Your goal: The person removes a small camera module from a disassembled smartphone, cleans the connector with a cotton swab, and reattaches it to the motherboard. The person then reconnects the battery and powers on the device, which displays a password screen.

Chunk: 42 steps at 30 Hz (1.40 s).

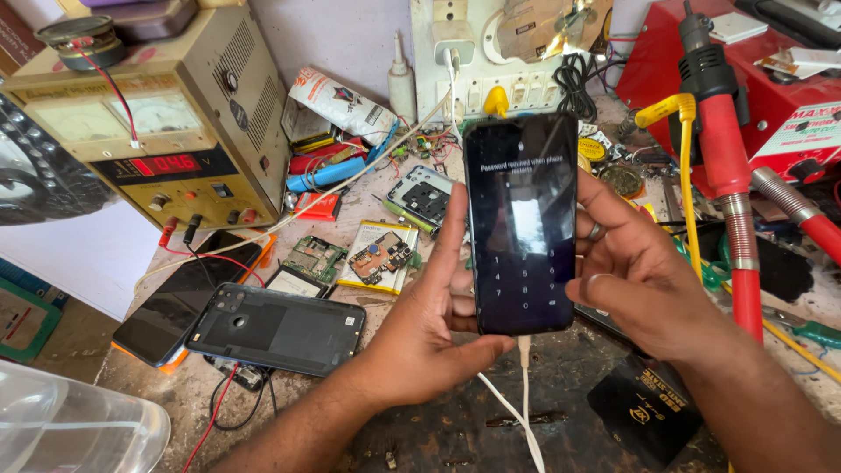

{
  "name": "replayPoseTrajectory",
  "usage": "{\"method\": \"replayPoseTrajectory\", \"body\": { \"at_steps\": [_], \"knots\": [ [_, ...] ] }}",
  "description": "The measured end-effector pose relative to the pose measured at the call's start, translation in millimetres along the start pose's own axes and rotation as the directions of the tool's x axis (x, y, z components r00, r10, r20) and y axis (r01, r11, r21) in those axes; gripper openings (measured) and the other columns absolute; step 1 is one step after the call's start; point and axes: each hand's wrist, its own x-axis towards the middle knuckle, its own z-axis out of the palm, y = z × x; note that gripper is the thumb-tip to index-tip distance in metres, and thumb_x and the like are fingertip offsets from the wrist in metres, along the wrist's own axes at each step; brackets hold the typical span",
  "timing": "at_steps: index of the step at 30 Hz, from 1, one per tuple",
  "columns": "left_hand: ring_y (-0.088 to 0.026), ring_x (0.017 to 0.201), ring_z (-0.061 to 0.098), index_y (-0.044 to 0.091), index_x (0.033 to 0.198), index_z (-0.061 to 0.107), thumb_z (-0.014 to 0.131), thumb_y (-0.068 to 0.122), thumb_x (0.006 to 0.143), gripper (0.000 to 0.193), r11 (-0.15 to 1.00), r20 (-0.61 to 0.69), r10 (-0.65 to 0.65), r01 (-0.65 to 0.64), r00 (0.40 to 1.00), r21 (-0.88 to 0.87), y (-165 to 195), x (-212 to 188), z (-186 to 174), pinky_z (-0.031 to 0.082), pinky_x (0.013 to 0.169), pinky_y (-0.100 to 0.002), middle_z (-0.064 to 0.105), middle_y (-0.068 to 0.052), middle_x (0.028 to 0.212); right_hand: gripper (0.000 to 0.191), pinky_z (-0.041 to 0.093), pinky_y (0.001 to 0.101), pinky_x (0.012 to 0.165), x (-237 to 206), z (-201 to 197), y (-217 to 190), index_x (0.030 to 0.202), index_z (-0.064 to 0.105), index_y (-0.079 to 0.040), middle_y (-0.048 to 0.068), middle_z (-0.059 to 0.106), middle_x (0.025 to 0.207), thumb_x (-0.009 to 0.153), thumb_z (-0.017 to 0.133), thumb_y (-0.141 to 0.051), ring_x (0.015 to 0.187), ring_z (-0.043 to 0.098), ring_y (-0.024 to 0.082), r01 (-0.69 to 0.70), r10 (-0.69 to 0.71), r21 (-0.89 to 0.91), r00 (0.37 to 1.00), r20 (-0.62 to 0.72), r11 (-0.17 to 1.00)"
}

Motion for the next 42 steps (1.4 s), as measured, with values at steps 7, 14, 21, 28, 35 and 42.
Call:
{"method": "replayPoseTrajectory", "body": {
  "at_steps": [7,14,21,28,35,42],
  "knots": [
    [-0.012,0.111,0.069,0.029,0.164,-0.029,0.066,-0.015,0.09,0.128,0.999,-0.026,0.049,-0.049,0.998,0.009,6,-1,-7,0.057,0.094,-0.028,0.067,-0.012,0.131,0.109,0.051,0.0294,0.095,-4,1,0,0.171,0.009,-0.01,0.01,0.051,0.15,0.078,0.059,0.015,0.125,0.057,0.014,-0.053,0.055,-0.021,0.99,0.132,0.998],
    [-0.014,0.118,0.069,0.027,0.164,-0.029,0.064,-0.016,0.091,0.126,0.996,-0.021,0.09,-0.089,0.996,0.028,7,1,-5,0.057,0.1,-0.029,0.063,-0.013,0.141,0.105,0.051,0.0307,0.1,-3,14,8,0.165,0.012,-0.01,0.007,0.052,0.146,0.078,0.068,0.011,0.121,0.061,0.015,-0.017,0.017,-0.107,1.0,0.003,0.994],
    [-0.015,0.118,0.068,0.027,0.163,-0.029,0.063,-0.015,0.089,0.126,1.0,-0.042,0.028,-0.027,0.999,0.016,11,0,-4,0.056,0.095,-0.029,0.062,-0.014,0.142,0.092,0.051,0.0275,0.087,-4,7,8,0.17,0.021,-0.008,0.01,0.061,0.141,0.089,0.059,0.011,0.113,0.064,0.013,-0.031,0.031,-0.043,1.0,0.003,0.999],
    [-0.014,0.122,0.065,0.025,0.165,-0.027,0.063,-0.016,0.091,0.124,0.995,-0.027,0.102,-0.102,0.994,-0.003,7,1,-6,0.053,0.103,-0.03,0.058,-0.014,0.149,0.089,0.052,0.029,0.091,-1,7,3,0.166,0.021,-0.008,0.01,0.061,0.143,0.086,0.056,0.009,0.109,0.067,0.013,-0.09,0.089,-0.052,0.996,-0.023,0.995],
    [-0.014,0.119,0.067,0.023,0.165,-0.026,0.064,-0.014,0.09,0.123,0.993,-0.036,0.108,-0.106,0.993,0.047,8,4,-7,0.055,0.101,-0.03,0.06,-0.016,0.147,0.091,0.052,0.0281,0.087,1,5,3,0.167,0.022,-0.01,0.01,0.065,0.139,0.085,0.059,0.009,0.103,0.068,0.013,-0.124,0.12,-0.093,0.991,-0.052,0.988],
    [-0.013,0.116,0.068,0.023,0.165,-0.027,0.065,-0.013,0.09,0.124,0.993,-0.042,0.102,-0.099,0.994,0.067,8,4,-7,0.055,0.1,-0.03,0.063,-0.016,0.142,0.09,0.053,0.0305,0.091,0,1,7,0.168,0.023,-0.007,0.012,0.066,0.14,0.087,0.059,0.01,0.106,0.069,0.015,-0.091,0.088,-0.093,0.996,-0.029,0.991]
  ]
}}
